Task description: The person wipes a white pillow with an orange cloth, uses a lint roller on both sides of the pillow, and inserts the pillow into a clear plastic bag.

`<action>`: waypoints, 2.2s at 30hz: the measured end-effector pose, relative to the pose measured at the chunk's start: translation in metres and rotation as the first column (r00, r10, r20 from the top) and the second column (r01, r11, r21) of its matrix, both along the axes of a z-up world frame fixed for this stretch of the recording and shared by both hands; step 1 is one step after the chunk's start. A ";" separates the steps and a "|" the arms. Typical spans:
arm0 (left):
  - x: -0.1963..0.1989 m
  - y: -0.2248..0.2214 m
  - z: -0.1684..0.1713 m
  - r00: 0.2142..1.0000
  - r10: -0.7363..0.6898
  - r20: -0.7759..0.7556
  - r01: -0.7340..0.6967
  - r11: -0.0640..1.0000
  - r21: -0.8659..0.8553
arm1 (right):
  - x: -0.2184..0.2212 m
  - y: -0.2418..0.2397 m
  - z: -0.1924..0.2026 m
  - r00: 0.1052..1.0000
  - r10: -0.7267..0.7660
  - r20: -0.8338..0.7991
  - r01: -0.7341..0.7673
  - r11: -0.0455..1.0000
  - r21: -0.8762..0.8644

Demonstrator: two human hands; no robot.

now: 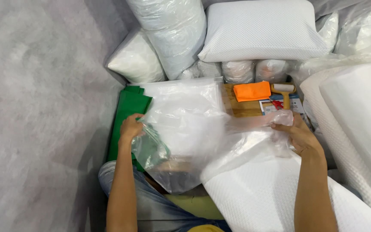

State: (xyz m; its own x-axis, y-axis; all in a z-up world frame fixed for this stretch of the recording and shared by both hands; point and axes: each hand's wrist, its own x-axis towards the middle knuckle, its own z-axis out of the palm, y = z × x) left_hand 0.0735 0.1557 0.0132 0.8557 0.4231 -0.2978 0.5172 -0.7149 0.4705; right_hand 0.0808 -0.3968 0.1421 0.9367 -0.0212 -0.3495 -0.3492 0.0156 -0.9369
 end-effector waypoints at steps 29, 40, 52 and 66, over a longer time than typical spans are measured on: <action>0.135 0.084 0.052 0.493 0.378 0.783 -0.294 0.920 -0.259 | 0.020 0.055 -0.105 0.993 0.093 -0.075 -0.082 0.988 0.129; 0.039 -0.080 0.083 0.365 -0.435 0.823 -0.010 0.882 0.471 | -0.001 0.078 -0.070 0.958 0.220 -0.184 -0.189 0.967 0.173; -0.099 -0.269 -0.034 0.588 -0.382 0.713 0.271 0.924 0.271 | 0.022 0.071 -0.096 0.996 0.023 -0.088 0.034 0.807 0.589; -0.132 -0.248 0.004 0.560 -0.689 0.460 0.605 0.719 0.341 | 0.047 0.010 -0.146 0.990 0.010 0.144 0.024 0.972 -0.233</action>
